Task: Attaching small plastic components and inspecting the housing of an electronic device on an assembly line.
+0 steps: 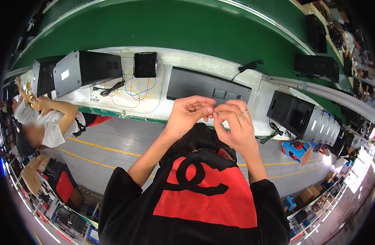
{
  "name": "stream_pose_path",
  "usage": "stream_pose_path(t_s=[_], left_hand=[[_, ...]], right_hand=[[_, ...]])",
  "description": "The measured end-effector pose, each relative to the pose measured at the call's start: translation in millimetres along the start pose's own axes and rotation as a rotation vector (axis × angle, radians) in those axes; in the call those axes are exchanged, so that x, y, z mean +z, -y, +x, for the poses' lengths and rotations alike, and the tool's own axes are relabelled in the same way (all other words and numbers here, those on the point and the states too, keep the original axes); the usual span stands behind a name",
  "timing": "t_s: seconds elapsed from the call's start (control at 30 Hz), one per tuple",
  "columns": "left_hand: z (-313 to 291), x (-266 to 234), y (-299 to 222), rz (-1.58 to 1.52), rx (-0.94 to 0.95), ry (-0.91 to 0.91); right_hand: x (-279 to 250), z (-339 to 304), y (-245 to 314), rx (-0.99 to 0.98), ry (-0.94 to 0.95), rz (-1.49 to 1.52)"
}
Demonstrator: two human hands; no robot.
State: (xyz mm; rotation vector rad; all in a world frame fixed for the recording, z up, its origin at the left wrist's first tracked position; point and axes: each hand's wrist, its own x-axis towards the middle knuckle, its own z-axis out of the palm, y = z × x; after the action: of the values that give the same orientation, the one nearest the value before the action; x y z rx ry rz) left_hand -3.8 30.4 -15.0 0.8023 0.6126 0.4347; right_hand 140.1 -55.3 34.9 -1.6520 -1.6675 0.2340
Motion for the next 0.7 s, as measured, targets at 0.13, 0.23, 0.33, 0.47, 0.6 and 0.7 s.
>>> stream_pose_path(t_s=[0.13, 0.23, 0.33, 0.47, 0.6, 0.7], left_hand=[[9, -39, 35, -0.014, -0.084, -0.128], [25, -87, 49, 0.071, 0.01, -0.377], [33, -156, 62, 0.087, 0.088, -0.577], [30, -227, 69, 0.125, 0.1, -0.683], [35, -257, 66, 0.144, 0.085, -0.768], [56, -270, 67, 0.184, 0.098, -0.736]], right_hand=[[33, -14, -50, 0.205, 0.017, 0.073], [60, -29, -122, 0.261, 0.039, -0.044], [83, -21, -147, 0.241, 0.144, -0.13], [98, -12, -150, 0.221, 0.304, -0.242], [103, -10, -149, 0.226, 0.367, -0.357], [105, -8, -151, 0.363, 0.359, -0.364]])
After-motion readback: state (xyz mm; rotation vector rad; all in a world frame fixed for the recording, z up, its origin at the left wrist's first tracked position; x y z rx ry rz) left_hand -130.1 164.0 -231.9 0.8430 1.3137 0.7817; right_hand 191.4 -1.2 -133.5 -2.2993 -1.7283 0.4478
